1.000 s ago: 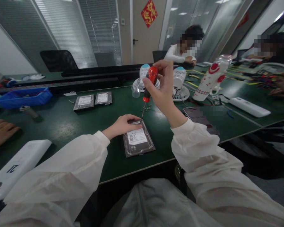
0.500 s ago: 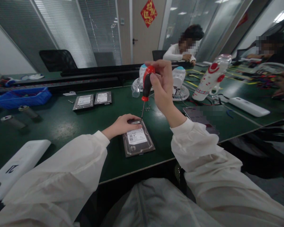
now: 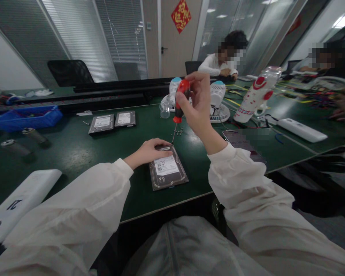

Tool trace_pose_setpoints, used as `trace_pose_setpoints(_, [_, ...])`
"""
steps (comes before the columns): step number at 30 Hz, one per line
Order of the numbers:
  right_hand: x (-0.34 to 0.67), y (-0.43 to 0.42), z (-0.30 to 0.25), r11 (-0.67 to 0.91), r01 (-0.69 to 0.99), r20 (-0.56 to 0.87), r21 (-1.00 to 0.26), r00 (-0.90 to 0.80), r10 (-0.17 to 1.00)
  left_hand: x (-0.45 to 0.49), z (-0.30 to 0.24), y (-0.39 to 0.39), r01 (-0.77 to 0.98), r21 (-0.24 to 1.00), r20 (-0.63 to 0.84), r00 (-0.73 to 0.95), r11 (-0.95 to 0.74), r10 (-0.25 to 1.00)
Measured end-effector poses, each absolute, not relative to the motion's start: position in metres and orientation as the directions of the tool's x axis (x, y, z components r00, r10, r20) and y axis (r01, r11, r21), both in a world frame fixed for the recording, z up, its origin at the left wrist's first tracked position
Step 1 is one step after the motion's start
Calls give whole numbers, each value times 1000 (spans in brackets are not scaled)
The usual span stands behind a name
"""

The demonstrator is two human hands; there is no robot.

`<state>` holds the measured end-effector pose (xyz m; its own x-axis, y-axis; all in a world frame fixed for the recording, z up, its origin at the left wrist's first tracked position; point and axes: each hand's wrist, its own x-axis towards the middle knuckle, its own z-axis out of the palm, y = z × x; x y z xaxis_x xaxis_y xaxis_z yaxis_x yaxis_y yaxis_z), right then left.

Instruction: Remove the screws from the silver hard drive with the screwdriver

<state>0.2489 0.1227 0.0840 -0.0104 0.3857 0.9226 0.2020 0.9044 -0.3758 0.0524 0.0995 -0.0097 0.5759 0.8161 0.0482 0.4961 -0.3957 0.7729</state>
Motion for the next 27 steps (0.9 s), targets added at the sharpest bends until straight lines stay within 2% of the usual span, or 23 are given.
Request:
trace_pose_setpoints(3, [249, 121, 84, 889, 262, 923, -376, 18, 386, 53, -9, 99, 499, 771, 46, 576, -396, 816])
trace_pose_setpoints(9, [249, 123, 84, 922, 98, 921, -375, -77, 383, 52, -9, 99, 498, 772, 46, 575, -394, 817])
trace_pose_setpoints(14, [247, 123, 83, 909, 194, 927, -369, 8, 375, 52, -9, 98, 495, 774, 48, 577, -395, 816])
trace_pose_setpoints(20, [248, 119, 86, 905, 97, 902, -413, -89, 421, 52, -8, 98, 499, 774, 43, 573, -390, 818])
trace_pose_setpoints(27, [248, 119, 87, 909, 206, 924, -363, -46, 379, 53, -7, 97, 501, 773, 46, 568, -390, 822])
